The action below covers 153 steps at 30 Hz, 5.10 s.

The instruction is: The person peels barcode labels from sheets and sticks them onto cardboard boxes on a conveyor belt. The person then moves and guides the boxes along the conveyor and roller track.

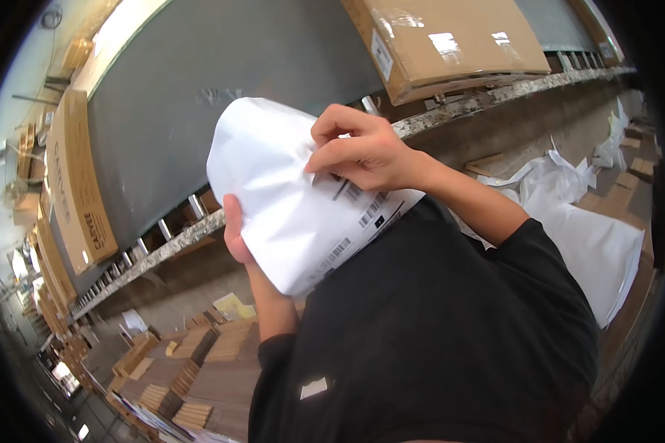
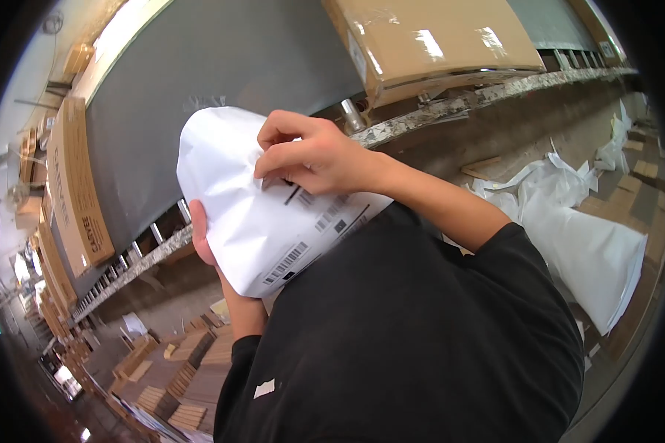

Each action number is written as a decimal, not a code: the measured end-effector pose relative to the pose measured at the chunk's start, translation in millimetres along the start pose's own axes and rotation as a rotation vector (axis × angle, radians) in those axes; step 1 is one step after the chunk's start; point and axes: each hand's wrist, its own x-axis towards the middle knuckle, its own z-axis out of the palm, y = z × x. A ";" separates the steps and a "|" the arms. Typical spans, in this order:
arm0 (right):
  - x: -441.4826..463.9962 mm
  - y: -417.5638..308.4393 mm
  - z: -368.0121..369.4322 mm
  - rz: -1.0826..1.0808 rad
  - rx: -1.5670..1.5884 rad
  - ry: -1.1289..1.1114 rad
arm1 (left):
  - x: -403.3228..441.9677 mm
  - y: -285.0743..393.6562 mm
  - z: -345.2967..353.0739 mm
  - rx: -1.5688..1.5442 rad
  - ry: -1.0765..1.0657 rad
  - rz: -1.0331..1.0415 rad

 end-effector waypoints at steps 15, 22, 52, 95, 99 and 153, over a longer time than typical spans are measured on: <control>-32.7 -5.2 7.5 0.914 0.390 0.298 | 8.7 -2.1 19.2 0.429 0.162 0.050; -89.0 4.6 -40.1 0.866 0.999 0.625 | 14.7 42.7 -10.8 0.392 0.185 0.014; -154.5 176.1 -0.7 0.525 -0.774 1.719 | 62.6 231.0 -50.7 0.866 0.480 0.032; -104.4 252.1 23.2 0.648 0.100 1.946 | 63.2 247.6 36.4 1.369 -0.118 0.036; -83.7 194.9 103.8 0.789 0.330 1.669 | 74.6 259.7 22.3 1.505 -0.298 0.219; -364.0 -299.9 -314.1 0.421 -0.202 0.940 | 106.3 -360.9 208.6 1.302 -1.094 -1.024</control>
